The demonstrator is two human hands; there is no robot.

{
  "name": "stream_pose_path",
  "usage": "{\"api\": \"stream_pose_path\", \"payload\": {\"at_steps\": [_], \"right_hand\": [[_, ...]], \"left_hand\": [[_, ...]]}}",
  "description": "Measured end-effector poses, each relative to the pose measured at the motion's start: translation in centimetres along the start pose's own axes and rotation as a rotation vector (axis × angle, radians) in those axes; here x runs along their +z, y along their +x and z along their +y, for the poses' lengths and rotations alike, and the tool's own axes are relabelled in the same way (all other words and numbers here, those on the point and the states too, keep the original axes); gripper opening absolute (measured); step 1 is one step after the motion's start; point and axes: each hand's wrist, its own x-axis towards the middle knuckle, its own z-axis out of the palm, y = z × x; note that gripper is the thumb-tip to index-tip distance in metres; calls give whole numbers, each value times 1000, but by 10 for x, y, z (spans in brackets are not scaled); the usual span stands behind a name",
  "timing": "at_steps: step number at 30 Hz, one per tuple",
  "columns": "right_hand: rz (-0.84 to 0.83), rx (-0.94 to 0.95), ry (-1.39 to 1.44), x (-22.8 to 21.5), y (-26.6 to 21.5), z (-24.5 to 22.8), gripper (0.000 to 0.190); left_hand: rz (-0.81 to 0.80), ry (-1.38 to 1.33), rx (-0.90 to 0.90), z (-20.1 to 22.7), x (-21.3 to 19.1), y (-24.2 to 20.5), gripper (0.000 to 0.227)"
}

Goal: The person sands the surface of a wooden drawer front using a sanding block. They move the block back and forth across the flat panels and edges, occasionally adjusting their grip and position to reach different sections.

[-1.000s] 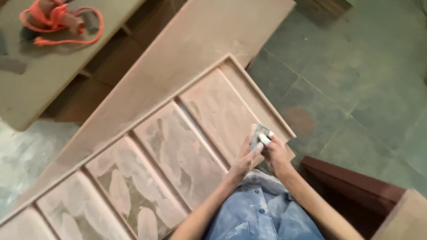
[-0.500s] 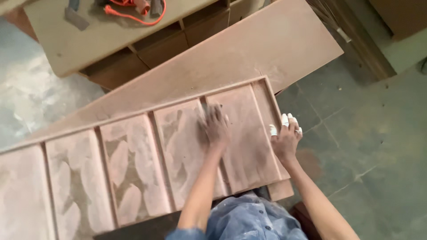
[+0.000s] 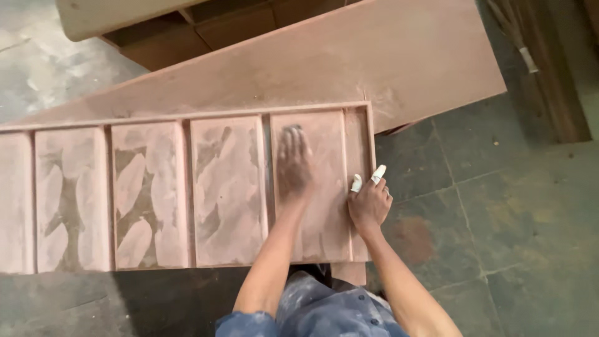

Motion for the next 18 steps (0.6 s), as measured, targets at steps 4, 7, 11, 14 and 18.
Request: {"api": "stream_pose_path", "payload": {"at_steps": [4, 7, 11, 14, 18], "right_hand": [[2, -10, 33, -5, 6, -4, 75], [-7, 17, 33, -4, 5, -6, 75], [-58, 9, 20, -2, 2, 0, 76], [-36, -16, 13, -2, 1, -1, 74], [-29, -25, 17, 4, 3, 2, 76]], "left_hand": [[-65, -27, -50, -4, -24, 27, 60], [-43, -81, -295, 32, -31, 49, 64], [-223, -72, -102, 52, -43, 41, 73], [-167, -27, -228, 34, -64, 44, 86], [-245, -50, -132, 70, -36, 47, 79]]}}
